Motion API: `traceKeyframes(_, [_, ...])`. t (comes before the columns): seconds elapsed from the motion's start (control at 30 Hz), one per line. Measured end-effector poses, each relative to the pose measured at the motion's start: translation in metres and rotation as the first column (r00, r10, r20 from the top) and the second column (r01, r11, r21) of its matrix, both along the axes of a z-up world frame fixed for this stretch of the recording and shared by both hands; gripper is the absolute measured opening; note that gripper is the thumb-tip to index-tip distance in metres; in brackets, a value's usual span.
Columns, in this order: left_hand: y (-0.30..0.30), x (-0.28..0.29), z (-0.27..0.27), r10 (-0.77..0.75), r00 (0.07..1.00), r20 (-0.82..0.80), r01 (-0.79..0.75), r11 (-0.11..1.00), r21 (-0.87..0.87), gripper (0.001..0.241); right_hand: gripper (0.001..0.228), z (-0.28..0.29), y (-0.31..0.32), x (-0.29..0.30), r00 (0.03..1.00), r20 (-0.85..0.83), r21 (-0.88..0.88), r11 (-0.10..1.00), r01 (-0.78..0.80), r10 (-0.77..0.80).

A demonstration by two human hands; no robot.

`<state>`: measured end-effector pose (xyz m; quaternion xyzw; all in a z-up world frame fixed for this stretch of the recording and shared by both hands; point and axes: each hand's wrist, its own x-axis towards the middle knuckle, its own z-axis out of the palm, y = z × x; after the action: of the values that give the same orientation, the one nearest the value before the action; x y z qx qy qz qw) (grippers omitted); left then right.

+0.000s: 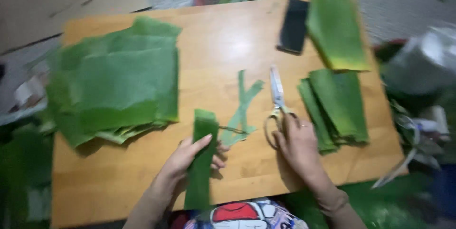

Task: Trimming banana leaves into rectangular shapes using scissors and stacking them for food preparation.

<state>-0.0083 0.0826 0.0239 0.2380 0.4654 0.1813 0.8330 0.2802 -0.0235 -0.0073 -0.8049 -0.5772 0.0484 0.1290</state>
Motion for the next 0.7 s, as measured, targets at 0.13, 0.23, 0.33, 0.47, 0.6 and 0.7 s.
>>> traceKeyframes(0.13, [-0.002,0.0,0.002,-0.058,0.998,0.009,0.058,0.996,0.068,0.036,0.061,-0.011,-0.004,0.013,0.993,-0.118,-0.055,0.998,0.016,-0.022])
traceKeyframes(0.23, [-0.003,-0.005,0.001,-0.173,0.977,0.121,0.162,0.982,0.101,0.034,0.065,0.005,-0.005,0.028,0.891,-0.45,0.022,0.997,0.072,-0.055])
traceKeyframes(0.33, [0.0,-0.001,0.01,-0.239,0.962,0.13,0.228,0.969,0.093,0.036,0.055,0.008,-0.018,0.035,0.52,-0.842,-0.045,0.979,0.201,-0.146])
traceKeyframes(0.47, [0.003,0.0,0.019,-0.278,0.945,0.174,0.261,0.959,0.114,0.035,0.044,-0.031,-0.059,0.047,0.132,-0.98,-0.149,0.989,-0.007,-0.147])
traceKeyframes(0.6, [0.001,-0.007,0.025,-0.318,0.943,0.098,0.308,0.945,0.106,0.036,0.087,0.033,-0.069,0.023,0.359,-0.931,-0.129,0.863,-0.488,0.064])
traceKeyframes(0.7, [-0.005,-0.01,0.017,-0.356,0.925,0.132,0.346,0.934,0.093,0.033,0.089,0.049,-0.065,0.015,0.375,-0.892,-0.064,0.749,-0.659,0.253])
